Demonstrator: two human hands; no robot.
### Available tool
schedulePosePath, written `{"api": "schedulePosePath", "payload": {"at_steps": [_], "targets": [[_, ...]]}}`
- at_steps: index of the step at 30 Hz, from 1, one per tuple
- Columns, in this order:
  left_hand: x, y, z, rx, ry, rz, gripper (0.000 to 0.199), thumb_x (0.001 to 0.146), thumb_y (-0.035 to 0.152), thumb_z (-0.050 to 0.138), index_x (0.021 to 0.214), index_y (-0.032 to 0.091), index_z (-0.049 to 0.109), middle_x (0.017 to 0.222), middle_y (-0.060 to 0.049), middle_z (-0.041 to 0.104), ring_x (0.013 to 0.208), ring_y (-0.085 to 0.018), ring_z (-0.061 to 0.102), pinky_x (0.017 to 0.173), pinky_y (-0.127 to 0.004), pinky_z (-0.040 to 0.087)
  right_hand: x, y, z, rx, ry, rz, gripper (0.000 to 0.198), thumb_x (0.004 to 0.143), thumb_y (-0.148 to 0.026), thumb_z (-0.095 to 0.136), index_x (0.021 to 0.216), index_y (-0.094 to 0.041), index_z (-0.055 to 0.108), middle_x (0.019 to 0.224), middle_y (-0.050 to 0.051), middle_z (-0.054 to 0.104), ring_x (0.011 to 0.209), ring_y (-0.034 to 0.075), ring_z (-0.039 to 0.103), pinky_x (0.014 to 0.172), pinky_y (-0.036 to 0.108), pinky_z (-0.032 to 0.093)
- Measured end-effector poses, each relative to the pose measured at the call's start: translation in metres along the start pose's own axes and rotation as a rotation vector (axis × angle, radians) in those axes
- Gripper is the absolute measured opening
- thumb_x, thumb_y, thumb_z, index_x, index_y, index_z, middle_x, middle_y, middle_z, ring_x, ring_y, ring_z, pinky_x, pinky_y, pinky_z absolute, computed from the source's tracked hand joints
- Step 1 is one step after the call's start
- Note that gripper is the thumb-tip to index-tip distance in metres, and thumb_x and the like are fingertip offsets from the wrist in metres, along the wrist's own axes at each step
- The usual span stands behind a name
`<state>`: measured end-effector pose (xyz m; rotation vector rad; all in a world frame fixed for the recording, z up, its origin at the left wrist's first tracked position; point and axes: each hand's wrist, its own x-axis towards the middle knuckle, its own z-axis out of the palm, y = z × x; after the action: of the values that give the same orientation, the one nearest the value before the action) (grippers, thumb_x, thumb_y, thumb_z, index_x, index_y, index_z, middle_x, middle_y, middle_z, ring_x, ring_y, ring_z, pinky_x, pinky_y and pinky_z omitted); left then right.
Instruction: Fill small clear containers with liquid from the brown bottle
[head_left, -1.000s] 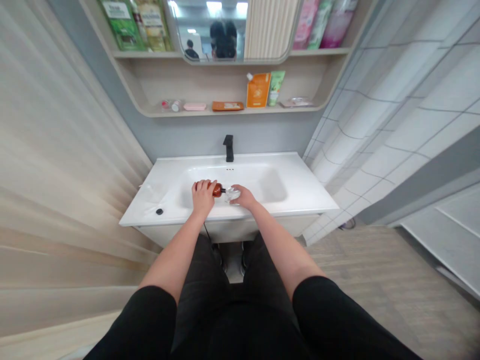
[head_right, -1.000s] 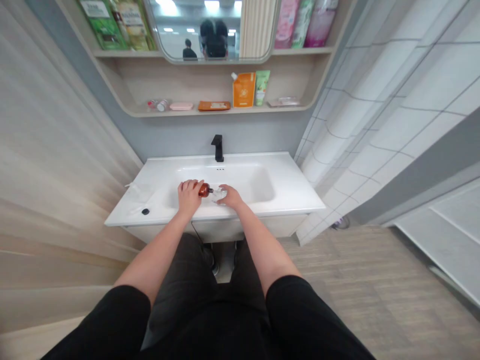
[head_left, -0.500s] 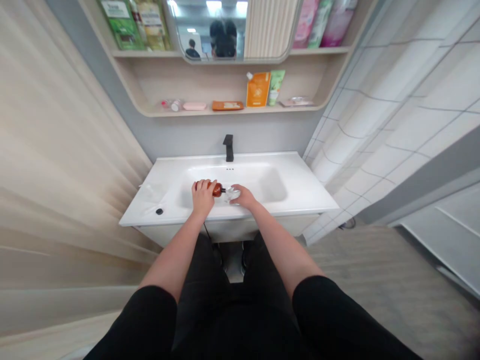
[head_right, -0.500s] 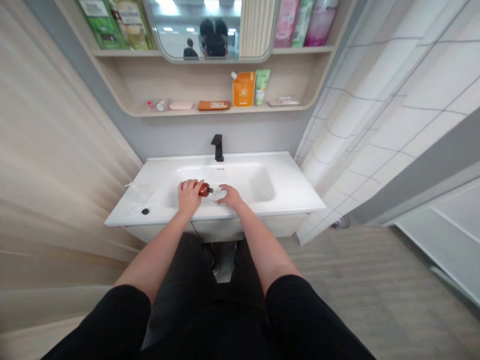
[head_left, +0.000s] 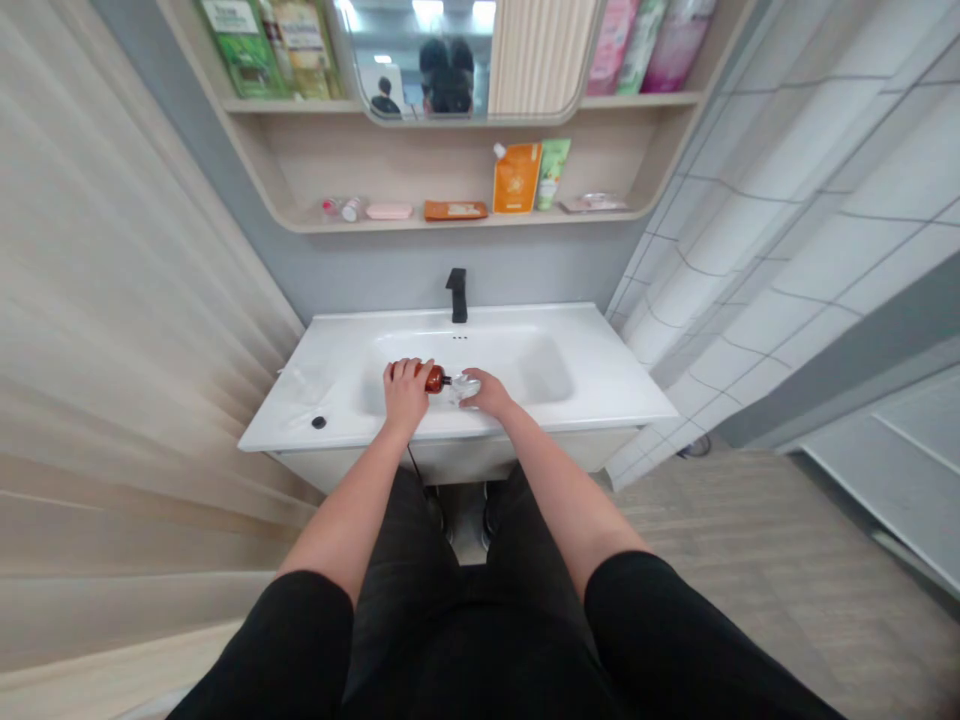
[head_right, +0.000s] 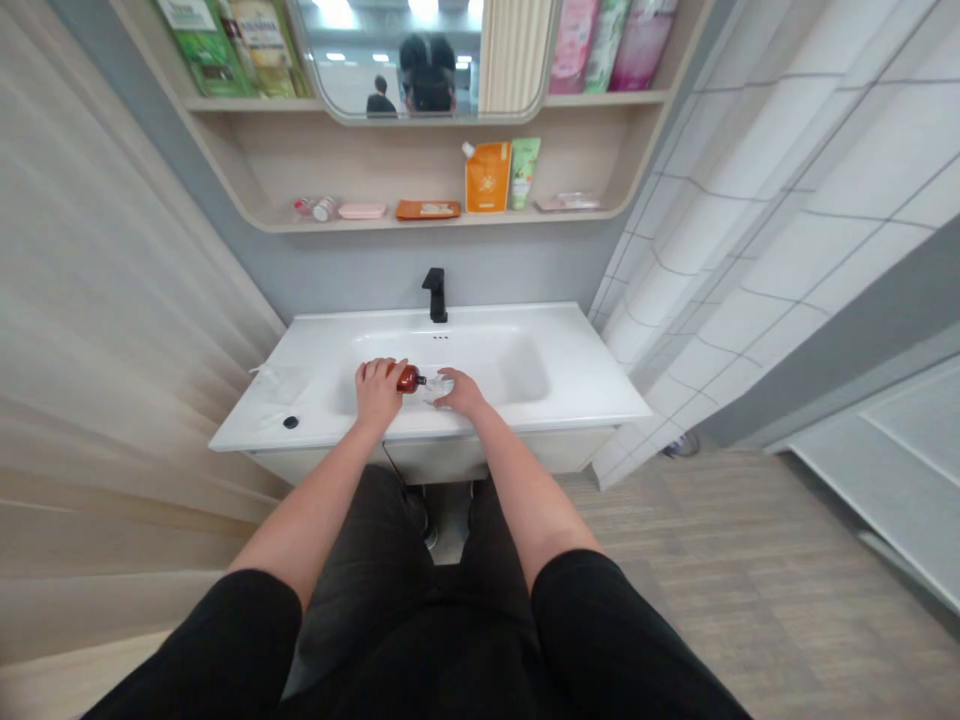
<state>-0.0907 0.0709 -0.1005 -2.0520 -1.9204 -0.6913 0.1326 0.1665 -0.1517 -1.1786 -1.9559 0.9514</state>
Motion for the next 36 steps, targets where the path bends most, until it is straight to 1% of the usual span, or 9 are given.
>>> {"api": "schedulePosePath", "payload": {"at_steps": [10, 16, 23, 25, 28, 30, 32, 34, 36], "targets": [[0.000, 0.000, 0.000, -0.004, -0.013, -0.010, 0.063, 0.096, 0.015, 0.055, 0.158, 0.028, 0.065, 0.154, -0.016, 0.066, 0.147, -0.038, 0.051, 0.131, -0.060, 0.025, -0.001, -0.002, -0.002, -0.002, -0.003, -0.001, 0.079, 0.057, -0.021, 0.100, 0.131, -0.026, 0.074, 0.129, 0.005, 0.078, 0.121, 0.031, 0.072, 0.115, 0.046, 0.054], [0.001, 0.001, -0.001, -0.007, -0.019, -0.017, 0.062, 0.097, 0.016, 0.057, 0.158, 0.026, 0.064, 0.154, -0.017, 0.066, 0.146, -0.038, 0.051, 0.129, -0.058, 0.026, -0.001, -0.004, -0.002, -0.010, -0.001, 0.004, 0.078, 0.055, -0.020, 0.101, 0.127, -0.025, 0.073, 0.125, 0.004, 0.078, 0.117, 0.031, 0.073, 0.111, 0.046, 0.055], [0.003, 0.001, 0.003, -0.077, -0.065, -0.068, 0.064, 0.093, 0.023, 0.068, 0.157, 0.023, 0.063, 0.148, -0.019, 0.070, 0.139, -0.040, 0.060, 0.122, -0.055, 0.035, -0.001, -0.002, 0.000, 0.028, 0.001, -0.004, 0.073, 0.054, -0.027, 0.099, 0.120, -0.027, 0.067, 0.112, 0.001, 0.075, 0.106, 0.028, 0.071, 0.103, 0.045, 0.056], [0.004, 0.000, 0.006, -0.110, -0.065, -0.101, 0.064, 0.091, 0.026, 0.073, 0.155, 0.022, 0.063, 0.147, -0.019, 0.071, 0.137, -0.040, 0.062, 0.122, -0.054, 0.037, -0.001, -0.002, -0.001, 0.032, 0.013, 0.006, 0.071, 0.054, -0.028, 0.098, 0.117, -0.028, 0.064, 0.109, -0.001, 0.073, 0.103, 0.027, 0.070, 0.100, 0.043, 0.056], [0.006, -0.003, 0.010, -0.215, -0.051, -0.175, 0.067, 0.086, 0.033, 0.083, 0.150, 0.023, 0.065, 0.145, -0.018, 0.072, 0.134, -0.040, 0.066, 0.117, -0.050, 0.045, -0.002, -0.003, -0.002, 0.015, 0.036, 0.027, 0.070, 0.055, -0.031, 0.095, 0.115, -0.027, 0.060, 0.103, -0.002, 0.069, 0.096, 0.025, 0.068, 0.093, 0.039, 0.055], [0.012, -0.008, 0.008, -0.319, 0.005, -0.265, 0.071, 0.081, 0.037, 0.090, 0.146, 0.022, 0.066, 0.143, -0.017, 0.072, 0.131, -0.037, 0.069, 0.113, -0.046, 0.051, -0.003, -0.004, -0.003, 0.008, 0.050, 0.049, 0.071, 0.055, -0.033, 0.094, 0.115, -0.027, 0.057, 0.100, -0.003, 0.067, 0.090, 0.024, 0.066, 0.088, 0.037, 0.054], [0.022, -0.018, 0.000, -0.404, 0.086, -0.371, 0.073, 0.075, 0.039, 0.096, 0.139, 0.020, 0.067, 0.138, -0.017, 0.072, 0.127, -0.034, 0.071, 0.111, -0.043, 0.054, -0.003, -0.005, -0.004, 0.019, 0.061, 0.063, 0.071, 0.055, -0.036, 0.092, 0.115, -0.028, 0.054, 0.097, -0.004, 0.066, 0.086, 0.023, 0.065, 0.082, 0.035, 0.053], [0.037, -0.036, -0.016, -0.443, 0.136, -0.441, 0.069, 0.071, 0.042, 0.099, 0.128, 0.018, 0.069, 0.130, -0.016, 0.073, 0.124, -0.033, 0.072, 0.110, -0.042, 0.055, -0.003, -0.005, -0.004, 0.041, 0.067, 0.058, 0.070, 0.057, -0.039, 0.090, 0.115, -0.028, 0.053, 0.095, -0.004, 0.065, 0.085, 0.022, 0.065, 0.079, 0.034, 0.053], [0.057, -0.062, -0.037, -0.458, 0.148, -0.472, 0.067, 0.070, 0.044, 0.099, 0.123, 0.019, 0.069, 0.125, -0.013, 0.075, 0.121, -0.033, 0.073, 0.110, -0.044, 0.055, -0.004, -0.004, -0.005, 0.063, 0.068, 0.046, 0.070, 0.057, -0.041, 0.090, 0.114, -0.029, 0.052, 0.096, -0.003, 0.065, 0.084, 0.022, 0.065, 0.078, 0.034, 0.053]]}}
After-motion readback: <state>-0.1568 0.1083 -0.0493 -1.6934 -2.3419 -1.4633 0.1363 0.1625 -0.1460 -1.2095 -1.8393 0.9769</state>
